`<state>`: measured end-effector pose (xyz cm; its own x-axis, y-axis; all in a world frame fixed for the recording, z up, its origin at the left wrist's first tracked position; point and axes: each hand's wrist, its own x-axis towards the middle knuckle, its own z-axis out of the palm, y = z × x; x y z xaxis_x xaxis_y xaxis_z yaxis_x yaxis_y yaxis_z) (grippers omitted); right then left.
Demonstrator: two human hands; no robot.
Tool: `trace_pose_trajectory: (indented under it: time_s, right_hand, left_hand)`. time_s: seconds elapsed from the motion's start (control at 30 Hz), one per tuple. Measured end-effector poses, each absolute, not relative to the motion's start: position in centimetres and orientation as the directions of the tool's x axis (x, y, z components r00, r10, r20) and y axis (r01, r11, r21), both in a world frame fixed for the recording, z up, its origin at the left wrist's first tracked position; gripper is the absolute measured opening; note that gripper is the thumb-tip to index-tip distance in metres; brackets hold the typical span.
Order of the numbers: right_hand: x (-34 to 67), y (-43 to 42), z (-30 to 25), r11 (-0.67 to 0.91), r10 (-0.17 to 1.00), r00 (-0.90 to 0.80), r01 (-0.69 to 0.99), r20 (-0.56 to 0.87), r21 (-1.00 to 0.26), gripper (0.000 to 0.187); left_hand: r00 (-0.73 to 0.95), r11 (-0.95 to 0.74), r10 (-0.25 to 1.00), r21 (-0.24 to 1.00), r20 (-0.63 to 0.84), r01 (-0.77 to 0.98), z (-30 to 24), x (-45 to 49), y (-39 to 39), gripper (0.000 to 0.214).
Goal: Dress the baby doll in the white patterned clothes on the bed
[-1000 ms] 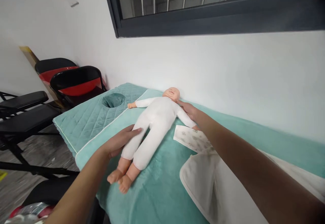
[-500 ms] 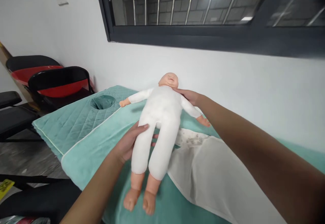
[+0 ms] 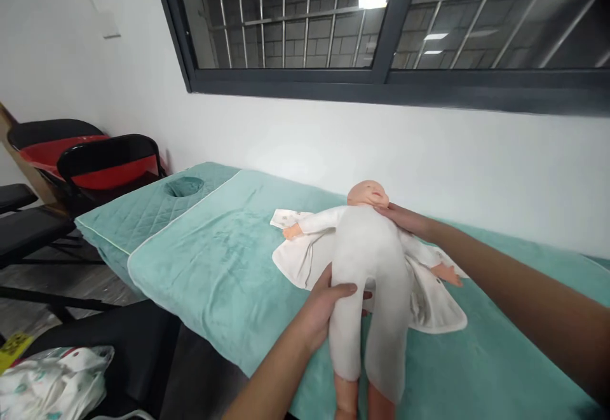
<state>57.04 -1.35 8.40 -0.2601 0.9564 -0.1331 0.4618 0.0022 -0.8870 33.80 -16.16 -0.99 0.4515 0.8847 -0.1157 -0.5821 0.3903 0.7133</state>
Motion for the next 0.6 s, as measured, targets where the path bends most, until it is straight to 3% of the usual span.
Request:
trace_pose_trajectory:
  time_s: [0.2, 0.3, 0.37, 0.47, 0.6]
  right_hand:
    - [57.6, -2.4, 3.8, -0.074, 0.997, 0.050, 0.697, -0.055, -0.713, 0.099]
    - [57.7, -3.6, 1.9, -0.094, 0.990, 0.139, 0.757, 0.019, -0.647, 0.097]
    - [58.1, -5.4, 0.2, -0.009, 0.972, 0.153, 0.786, 0.180, -0.619, 0.084]
    - [58.7, -8.8, -2.3, 0.105, 0.874, 0.183, 0.834, 0.451, -0.541, 0.064]
    - [59.3, -11.8, -4.0, 0.148, 0.809, 0.207, 0.834, 0.550, -0.532, 0.053]
  left_hand:
    - [0.312, 0.324, 0.935, 0.764, -0.168, -0.559, -3.3, 34.6, -17.9, 0.059]
    - [0.075, 0.139, 0.990, 0.888, -0.118, -0.438, -3.7, 32.1, -19.4, 0.051]
    - [-0.164, -0.008, 0.986, 0.967, -0.035, -0.255, -4.0, 28.9, -20.9, 0.040]
    - [-0.540, -0.035, 0.839, 0.997, 0.064, 0.063, -5.0, 22.7, -23.5, 0.031]
    - [-0.751, 0.133, 0.634, 0.931, 0.184, 0.340, -9.0, 14.5, -27.4, 0.031]
